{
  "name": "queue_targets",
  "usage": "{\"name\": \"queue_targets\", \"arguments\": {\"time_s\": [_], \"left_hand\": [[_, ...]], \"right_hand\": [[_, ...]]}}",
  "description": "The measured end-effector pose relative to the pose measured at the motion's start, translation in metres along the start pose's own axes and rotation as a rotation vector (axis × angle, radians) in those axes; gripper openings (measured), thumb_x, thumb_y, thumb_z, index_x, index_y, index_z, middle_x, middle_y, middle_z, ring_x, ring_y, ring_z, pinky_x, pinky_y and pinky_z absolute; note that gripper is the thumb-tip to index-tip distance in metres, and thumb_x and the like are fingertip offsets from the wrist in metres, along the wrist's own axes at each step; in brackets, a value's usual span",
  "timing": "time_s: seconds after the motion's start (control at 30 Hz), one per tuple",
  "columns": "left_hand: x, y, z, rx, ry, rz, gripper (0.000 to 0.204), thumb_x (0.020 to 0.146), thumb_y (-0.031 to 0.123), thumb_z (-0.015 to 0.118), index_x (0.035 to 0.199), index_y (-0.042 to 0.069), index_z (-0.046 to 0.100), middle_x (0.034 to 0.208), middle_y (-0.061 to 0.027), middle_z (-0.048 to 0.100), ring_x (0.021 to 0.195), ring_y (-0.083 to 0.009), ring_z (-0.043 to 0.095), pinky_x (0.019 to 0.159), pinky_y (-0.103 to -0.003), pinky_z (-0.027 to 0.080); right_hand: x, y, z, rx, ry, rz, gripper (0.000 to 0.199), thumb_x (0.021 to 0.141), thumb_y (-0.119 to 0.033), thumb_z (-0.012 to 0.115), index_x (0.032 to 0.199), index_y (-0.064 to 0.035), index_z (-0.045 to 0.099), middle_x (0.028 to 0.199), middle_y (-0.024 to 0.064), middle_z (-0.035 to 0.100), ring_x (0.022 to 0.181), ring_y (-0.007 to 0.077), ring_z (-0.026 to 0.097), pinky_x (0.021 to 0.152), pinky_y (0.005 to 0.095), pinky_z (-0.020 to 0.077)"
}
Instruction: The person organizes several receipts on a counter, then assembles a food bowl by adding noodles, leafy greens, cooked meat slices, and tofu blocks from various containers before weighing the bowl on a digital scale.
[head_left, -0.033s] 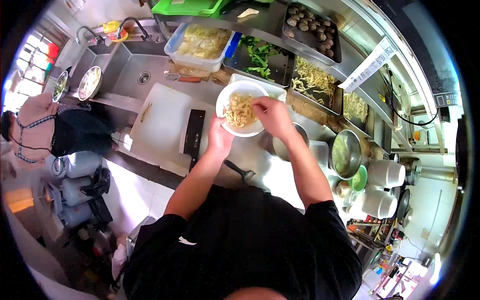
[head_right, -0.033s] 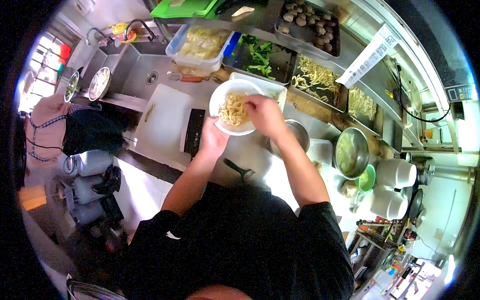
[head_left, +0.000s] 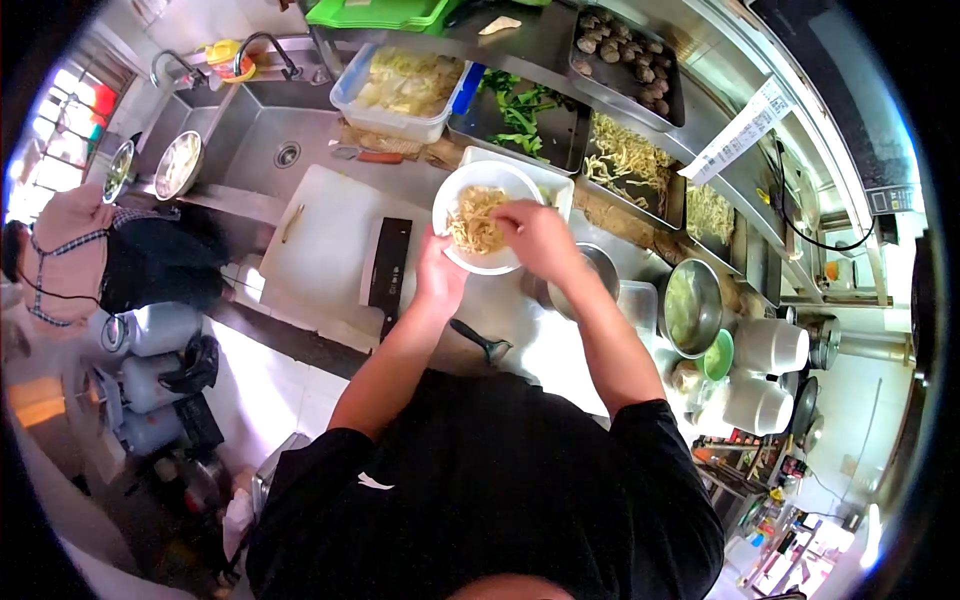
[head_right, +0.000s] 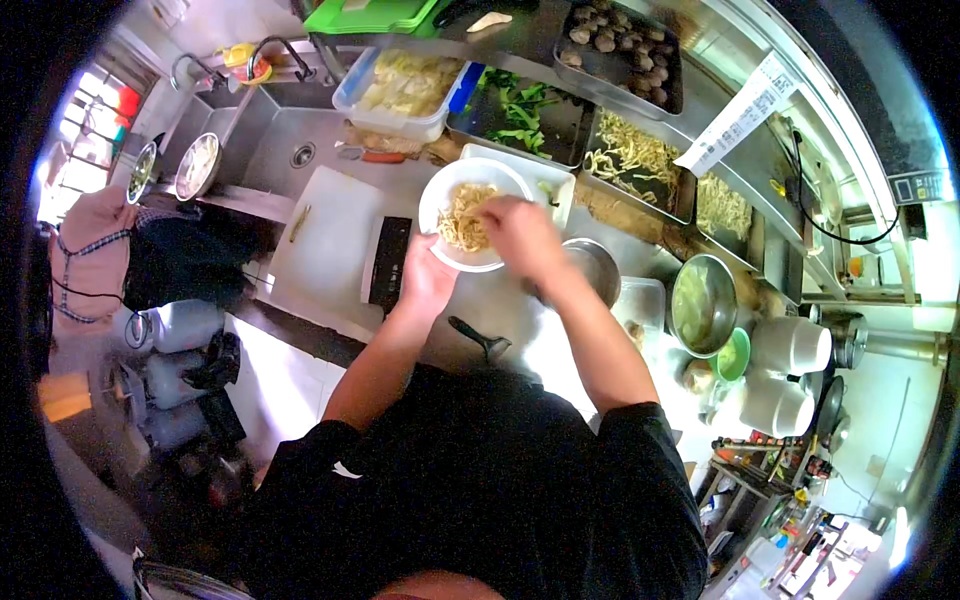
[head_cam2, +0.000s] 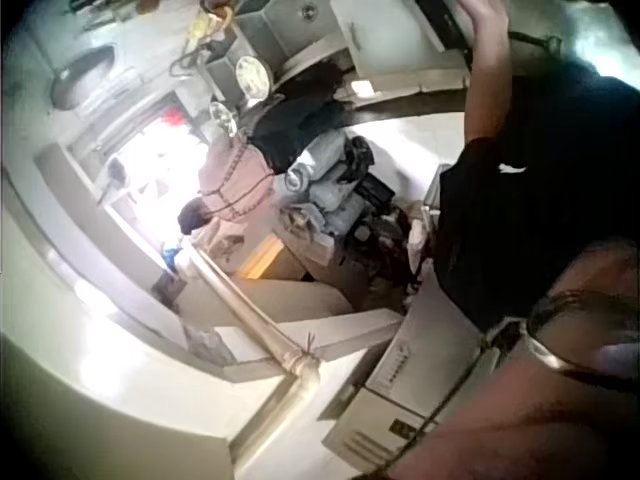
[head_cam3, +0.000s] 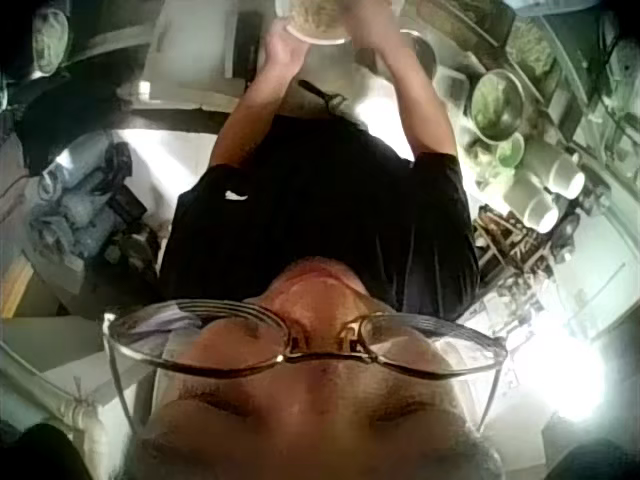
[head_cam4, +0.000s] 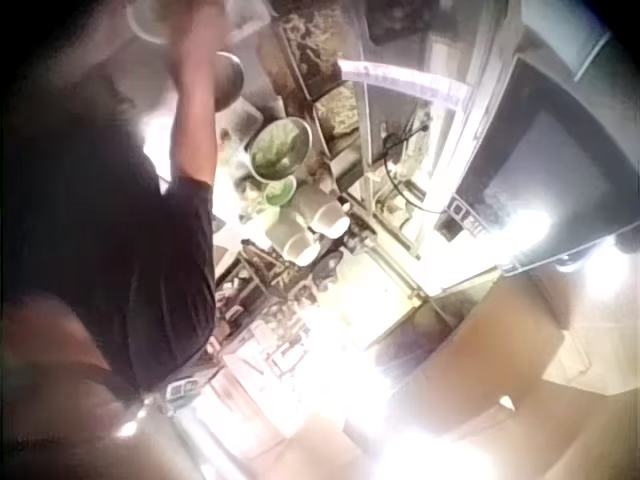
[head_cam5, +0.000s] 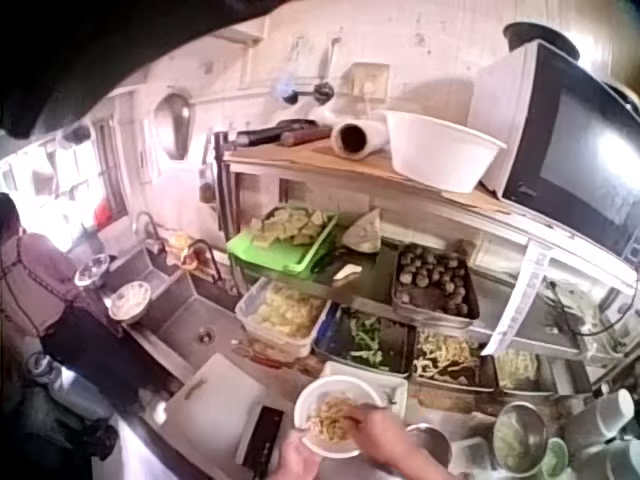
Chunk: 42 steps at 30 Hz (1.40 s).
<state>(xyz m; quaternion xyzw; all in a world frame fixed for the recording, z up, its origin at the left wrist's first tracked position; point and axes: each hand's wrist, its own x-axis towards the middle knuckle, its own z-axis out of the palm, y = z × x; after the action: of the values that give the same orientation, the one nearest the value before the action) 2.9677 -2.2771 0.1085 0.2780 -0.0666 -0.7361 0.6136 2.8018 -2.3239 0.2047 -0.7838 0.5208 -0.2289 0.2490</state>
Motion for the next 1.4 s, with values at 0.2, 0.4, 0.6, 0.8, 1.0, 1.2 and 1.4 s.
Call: {"name": "queue_targets", "arguments": {"time_s": [0.2,0.4,0.6,0.8,1.0,1.2,1.4], "left_hand": [[-0.018,0.031,-0.001,0.024,-0.059,0.069,0.061,0.087,0.021,0.053,0.145,0.009,0.037,0.143,-0.0112,0.048,0.133,-0.0276,0.049,0.111,-0.047,0.039],[-0.015,0.061,-0.020,-0.083,-0.035,0.064,0.064,0.083,0.013,0.054,0.145,0.009,0.038,0.139,-0.0117,0.049,0.131,-0.0263,0.049,0.109,-0.046,0.043],[-0.005,0.078,-0.031,-0.070,-0.049,0.098,0.064,0.084,0.011,0.052,0.146,0.005,0.037,0.139,-0.0133,0.050,0.131,-0.0268,0.049,0.111,-0.044,0.041],[0.008,0.095,-0.039,-0.079,-0.019,0.105,0.065,0.085,0.011,0.052,0.148,0.005,0.034,0.140,-0.0128,0.049,0.132,-0.0272,0.048,0.112,-0.045,0.038],[0.028,0.135,-0.053,-0.086,0.060,0.232,0.063,0.087,0.013,0.051,0.146,0.004,0.032,0.142,-0.0154,0.046,0.134,-0.0285,0.046,0.111,-0.048,0.039],[0.036,0.152,-0.079,-0.069,0.163,0.268,0.073,0.082,0.010,0.053,0.150,0.002,0.028,0.148,-0.0163,0.042,0.138,-0.0301,0.042,0.116,-0.047,0.034],[0.015,0.164,-0.095,-0.062,0.310,0.284,0.080,0.078,0.008,0.054,0.152,0.001,0.025,0.151,-0.0173,0.038,0.143,-0.0307,0.035,0.119,-0.046,0.027]], "right_hand": [[0.009,-0.038,0.055,-0.140,0.071,-0.176,0.032,0.084,-0.005,0.064,0.116,-0.0056,0.066,0.107,0.0181,0.069,0.100,0.0359,0.066,0.086,0.0422,0.0536],[0.028,-0.058,0.046,-0.057,0.195,-0.084,0.028,0.084,0.001,0.059,0.110,-0.0031,0.067,0.108,0.0196,0.068,0.096,0.0377,0.067,0.085,0.0424,0.0538],[0.048,-0.082,0.054,-0.186,-0.318,0.040,0.019,0.088,-0.016,0.058,0.097,-0.0096,0.073,0.099,0.0143,0.071,0.091,0.0333,0.069,0.081,0.0447,0.0551],[0.080,-0.058,0.090,-0.333,-0.333,-0.179,0.026,0.088,-0.020,0.062,0.112,-0.0160,0.071,0.110,0.0113,0.069,0.096,0.0324,0.068,0.084,0.0449,0.0551],[0.198,-0.066,0.067,0.000,-0.057,-0.099,0.030,0.087,-0.024,0.069,0.112,-0.0074,0.070,0.112,0.0149,0.069,0.095,0.0298,0.070,0.083,0.0419,0.0555],[0.347,0.033,0.120,-0.286,-0.092,-0.013,0.077,0.082,-0.038,0.077,0.145,-0.0064,0.045,0.142,0.0270,0.050,0.130,0.0384,0.052,0.109,0.0417,0.0416],[0.469,0.079,0.169,-0.211,-0.197,0.027,0.107,0.068,-0.061,0.081,0.148,-0.0039,0.039,0.151,0.0233,0.041,0.141,0.0358,0.038,0.115,0.0436,0.0319]]}}
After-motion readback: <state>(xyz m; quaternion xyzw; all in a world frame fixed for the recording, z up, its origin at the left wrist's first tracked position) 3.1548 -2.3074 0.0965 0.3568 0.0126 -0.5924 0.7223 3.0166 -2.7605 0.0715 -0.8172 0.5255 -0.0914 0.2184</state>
